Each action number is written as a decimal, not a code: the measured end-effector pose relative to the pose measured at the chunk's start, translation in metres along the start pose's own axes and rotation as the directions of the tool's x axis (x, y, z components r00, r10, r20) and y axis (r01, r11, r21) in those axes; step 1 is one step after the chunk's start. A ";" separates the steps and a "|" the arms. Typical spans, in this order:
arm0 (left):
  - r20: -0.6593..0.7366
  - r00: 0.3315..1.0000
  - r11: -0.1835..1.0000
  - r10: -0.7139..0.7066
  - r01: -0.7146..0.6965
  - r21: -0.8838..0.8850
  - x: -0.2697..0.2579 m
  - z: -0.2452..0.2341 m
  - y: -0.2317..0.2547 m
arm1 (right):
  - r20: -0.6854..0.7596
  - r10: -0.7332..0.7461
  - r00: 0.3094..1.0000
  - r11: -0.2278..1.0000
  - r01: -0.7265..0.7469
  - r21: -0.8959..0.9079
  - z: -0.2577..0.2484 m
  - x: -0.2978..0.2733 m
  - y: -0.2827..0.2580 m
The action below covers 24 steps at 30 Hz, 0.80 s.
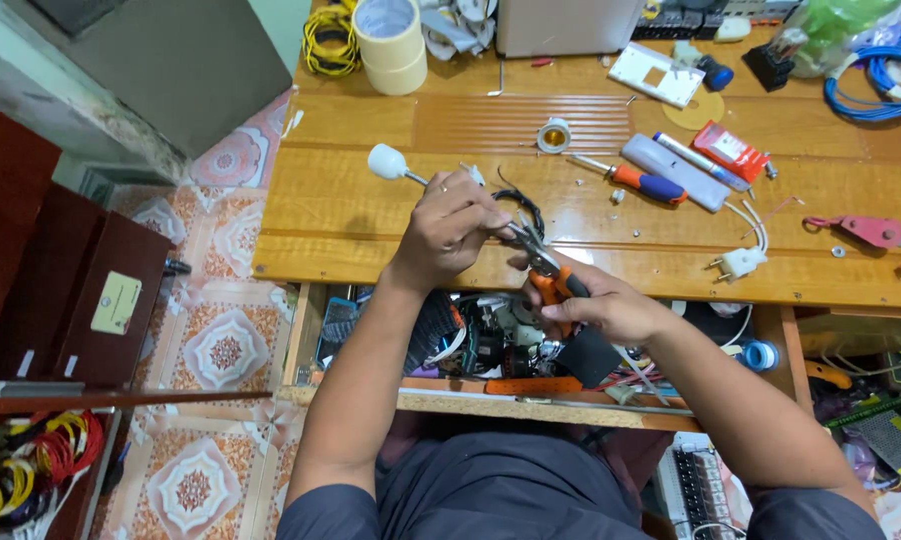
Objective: Stripping insulation from electrical wires and twisting the ends to prepare for assembly on a workbench.
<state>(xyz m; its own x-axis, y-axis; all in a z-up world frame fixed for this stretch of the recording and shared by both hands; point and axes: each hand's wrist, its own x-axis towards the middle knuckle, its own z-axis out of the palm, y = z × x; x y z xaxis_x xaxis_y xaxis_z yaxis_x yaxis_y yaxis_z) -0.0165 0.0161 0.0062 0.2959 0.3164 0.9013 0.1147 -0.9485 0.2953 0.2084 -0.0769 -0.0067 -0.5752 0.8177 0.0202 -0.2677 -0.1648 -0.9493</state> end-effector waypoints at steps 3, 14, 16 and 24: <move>0.016 0.999 0.999 -0.031 0.031 -0.027 -0.005 0.002 -0.007 | -0.035 0.003 0.999 0.998 -0.001 0.057 -0.001 -0.002 0.019; 0.052 0.997 0.995 -0.061 0.057 0.079 -0.035 0.026 -0.050 | -0.334 0.266 0.904 0.911 -0.123 0.394 0.014 0.011 0.028; 0.032 0.998 0.996 -0.056 0.054 0.066 -0.040 0.031 -0.060 | -0.349 0.260 0.900 0.917 -0.117 0.380 0.018 0.012 0.019; -0.109 0.987 0.969 -0.118 0.138 0.203 -0.020 0.014 -0.040 | -0.464 0.120 0.878 0.970 -0.004 0.242 0.006 0.010 0.000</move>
<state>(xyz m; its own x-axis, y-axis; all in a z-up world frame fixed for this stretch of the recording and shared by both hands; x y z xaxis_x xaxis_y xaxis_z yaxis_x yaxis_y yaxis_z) -0.0137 0.0482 -0.0279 0.1749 0.4220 0.8896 0.3442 -0.8727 0.3463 0.1981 -0.0720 -0.0049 -0.1781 0.9539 -0.2416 -0.4448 -0.2970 -0.8450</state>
